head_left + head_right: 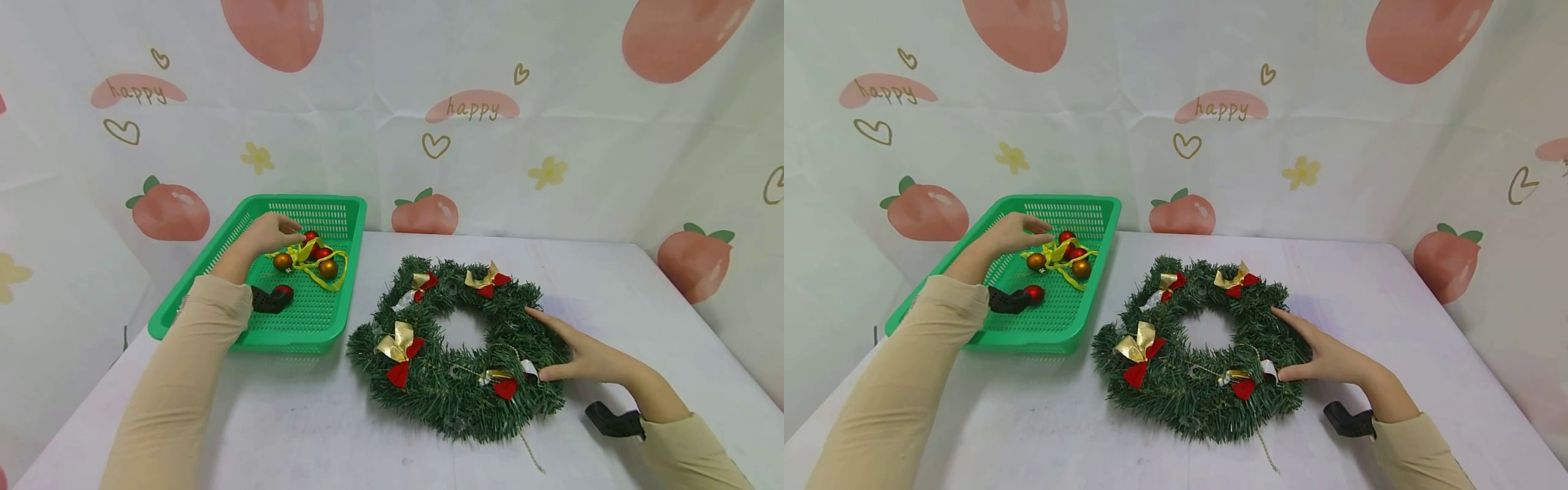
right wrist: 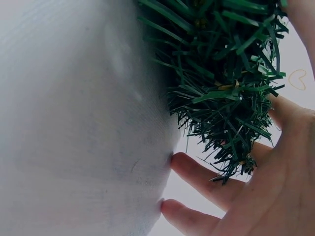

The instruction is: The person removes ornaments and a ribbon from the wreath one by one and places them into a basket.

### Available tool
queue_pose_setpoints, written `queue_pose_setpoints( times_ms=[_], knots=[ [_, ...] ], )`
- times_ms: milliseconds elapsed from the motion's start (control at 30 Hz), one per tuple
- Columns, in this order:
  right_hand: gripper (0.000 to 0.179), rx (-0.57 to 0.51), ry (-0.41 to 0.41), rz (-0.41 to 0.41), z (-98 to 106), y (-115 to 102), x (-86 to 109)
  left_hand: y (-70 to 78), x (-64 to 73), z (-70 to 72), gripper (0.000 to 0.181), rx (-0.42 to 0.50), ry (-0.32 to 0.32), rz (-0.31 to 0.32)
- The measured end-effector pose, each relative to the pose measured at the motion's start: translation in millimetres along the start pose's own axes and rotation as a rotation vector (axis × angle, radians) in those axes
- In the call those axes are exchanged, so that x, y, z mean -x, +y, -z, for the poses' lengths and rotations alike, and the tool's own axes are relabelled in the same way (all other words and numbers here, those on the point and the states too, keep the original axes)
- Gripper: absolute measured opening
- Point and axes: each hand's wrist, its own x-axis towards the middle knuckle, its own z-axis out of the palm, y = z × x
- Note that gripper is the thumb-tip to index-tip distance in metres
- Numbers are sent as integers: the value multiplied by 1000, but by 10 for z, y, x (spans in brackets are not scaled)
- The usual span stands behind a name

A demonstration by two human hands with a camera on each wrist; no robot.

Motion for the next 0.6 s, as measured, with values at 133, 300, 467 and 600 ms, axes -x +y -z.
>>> queue_pose_setpoints(
  times_ms=[133, 300, 467, 600],
  knots=[
    [98, 13, -4, -2, 6, 0, 1, 51, 26, -13, 44, -27, -4, -29],
    [98, 36, -24, -5, 36, -17, -12, 177, 91, -21, 44, -69, 9, -100],
    [97, 40, -53, -6, 100, -69, -27, 353, 217, -38, 41, -50, 16, -174],
    [95, 45, -75, -14, 170, -126, -27, 476, 312, -81, 41, -24, 18, -221]
  ],
)
